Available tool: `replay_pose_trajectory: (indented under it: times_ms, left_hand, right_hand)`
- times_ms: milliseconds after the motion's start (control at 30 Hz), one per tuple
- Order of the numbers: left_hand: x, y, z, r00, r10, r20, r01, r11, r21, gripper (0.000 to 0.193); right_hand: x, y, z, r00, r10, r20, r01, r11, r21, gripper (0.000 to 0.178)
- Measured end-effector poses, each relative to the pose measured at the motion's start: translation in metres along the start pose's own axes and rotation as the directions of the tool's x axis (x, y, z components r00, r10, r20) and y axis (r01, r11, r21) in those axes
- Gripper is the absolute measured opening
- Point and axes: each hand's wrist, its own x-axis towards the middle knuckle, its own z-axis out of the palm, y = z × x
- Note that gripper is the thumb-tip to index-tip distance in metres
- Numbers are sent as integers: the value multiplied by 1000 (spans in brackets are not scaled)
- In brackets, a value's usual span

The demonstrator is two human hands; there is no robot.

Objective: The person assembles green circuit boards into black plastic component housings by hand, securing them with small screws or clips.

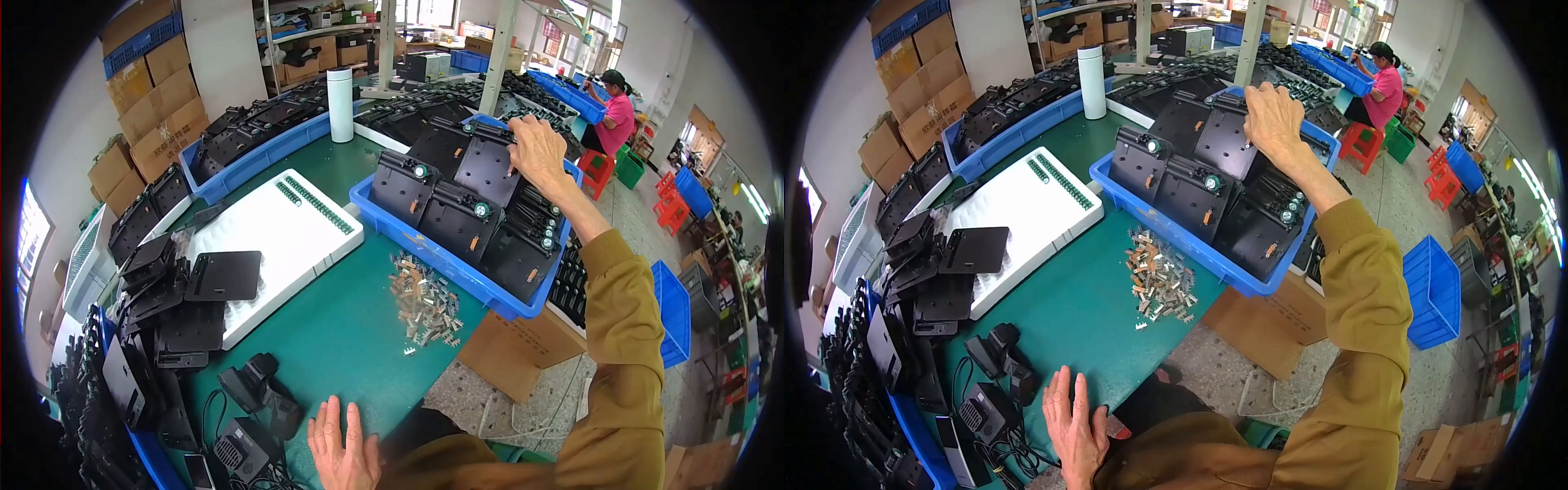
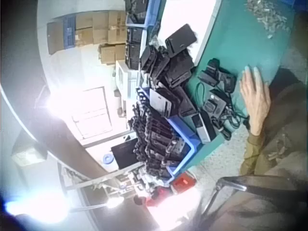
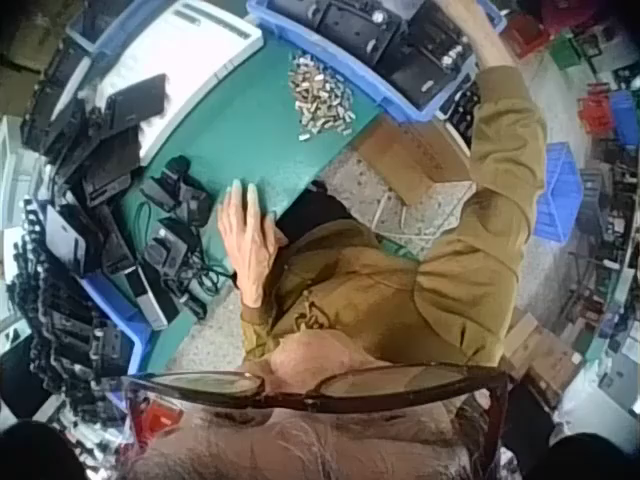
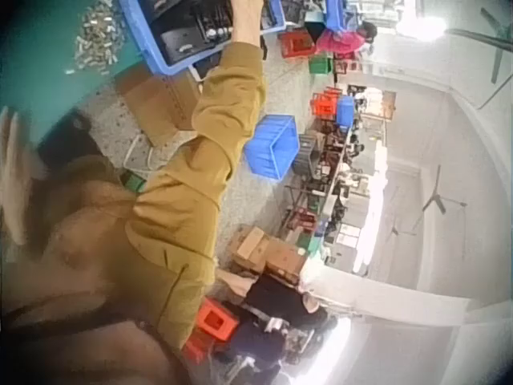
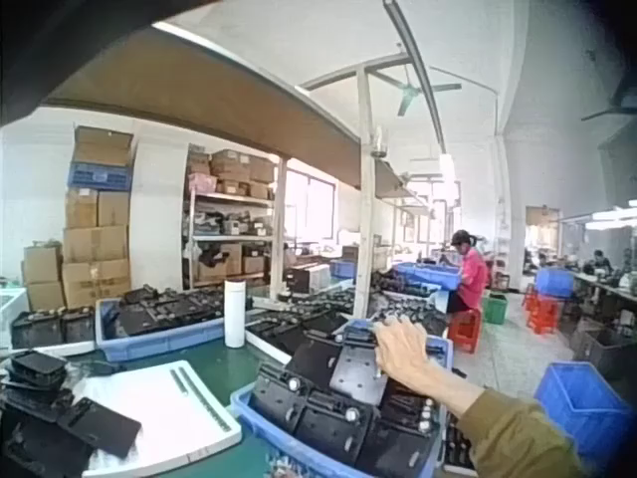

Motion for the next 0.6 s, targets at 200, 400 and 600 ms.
replay_pose_trajectory:
  times_ms: [200, 400, 600]
  left_hand:
    - [2, 2, -6, 1000, -24, -12, 25, 1000, 15, 56]
    - [9, 3, -5, 999, -6, 44, 7, 1000, -26, 61]
    - [2, -2, -2, 1000, -12, 6, 12, 1000, -13, 58]
  right_hand:
    - [-2, -22, -6, 958, -126, -259, 148, 987, 67, 31]
    - [-52, -104, -89, 974, -208, -86, 188, 543, 818, 31]
    - [-110, -248, -104, 754, -657, 9, 94, 121, 988, 34]
